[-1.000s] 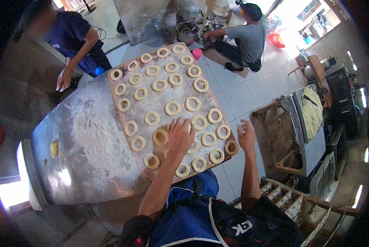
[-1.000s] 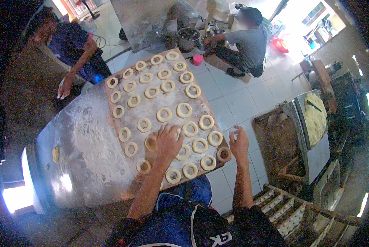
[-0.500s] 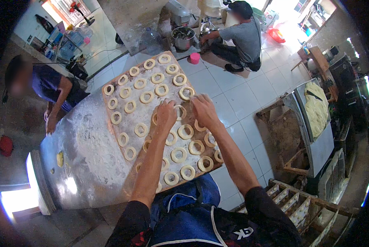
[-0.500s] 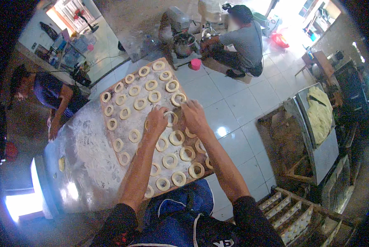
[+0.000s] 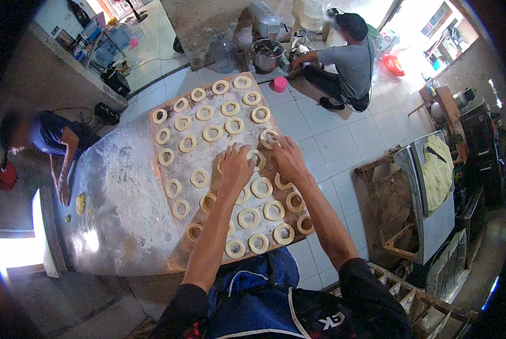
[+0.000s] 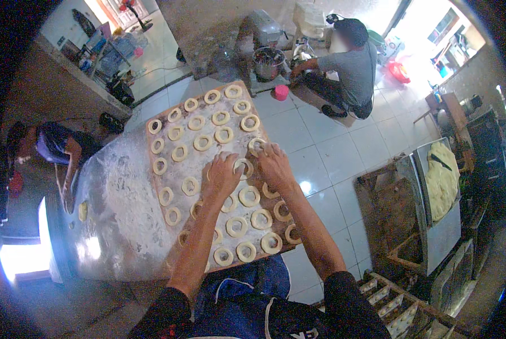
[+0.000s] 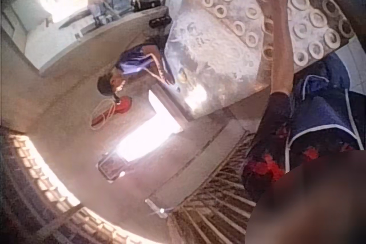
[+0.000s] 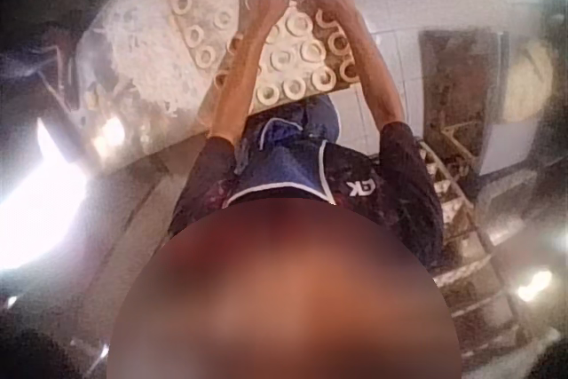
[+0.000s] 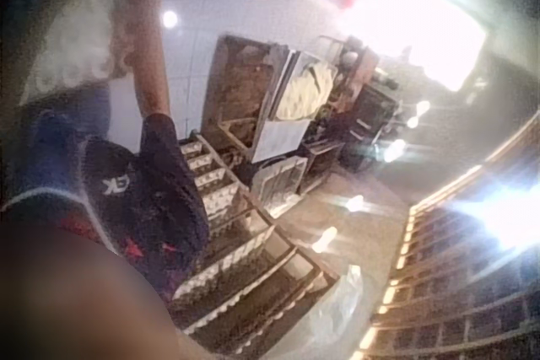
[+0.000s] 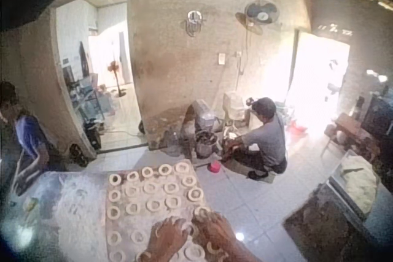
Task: The person shapes small flattened dough pieces into ring shapes by hand and arranges them on a wooden board. Another person works alongside, rolling and shaping dough as well. The camera wearer places the completed board onto a wooden rack.
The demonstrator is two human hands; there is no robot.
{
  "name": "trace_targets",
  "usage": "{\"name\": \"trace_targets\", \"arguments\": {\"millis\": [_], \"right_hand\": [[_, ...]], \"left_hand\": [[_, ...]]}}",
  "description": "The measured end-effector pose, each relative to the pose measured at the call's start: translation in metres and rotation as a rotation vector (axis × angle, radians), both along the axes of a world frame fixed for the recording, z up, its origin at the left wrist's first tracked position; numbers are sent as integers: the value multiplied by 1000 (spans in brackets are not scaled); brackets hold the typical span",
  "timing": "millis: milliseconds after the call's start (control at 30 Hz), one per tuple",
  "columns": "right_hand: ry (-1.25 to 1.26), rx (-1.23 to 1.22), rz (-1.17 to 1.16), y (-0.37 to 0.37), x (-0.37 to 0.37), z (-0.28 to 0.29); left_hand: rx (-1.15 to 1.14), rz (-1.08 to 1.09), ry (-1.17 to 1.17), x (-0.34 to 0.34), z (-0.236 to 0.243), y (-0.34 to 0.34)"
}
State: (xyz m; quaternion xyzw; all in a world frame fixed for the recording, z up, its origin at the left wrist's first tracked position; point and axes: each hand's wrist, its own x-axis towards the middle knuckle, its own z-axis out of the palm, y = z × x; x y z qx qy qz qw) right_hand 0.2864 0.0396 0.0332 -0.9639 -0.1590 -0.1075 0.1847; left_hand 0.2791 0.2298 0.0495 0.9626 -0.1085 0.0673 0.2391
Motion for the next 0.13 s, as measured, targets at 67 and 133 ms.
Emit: {"name": "trace_targets", "arguments": {"millis": [67,133], "right_hand": [[-5,246,-84,-20,-22,6],[34,346,-136,-35,-41,14]], "left_hand": [[-94,4,-61,-22,12,20],[-147,79,30,-59,27,59]]}}
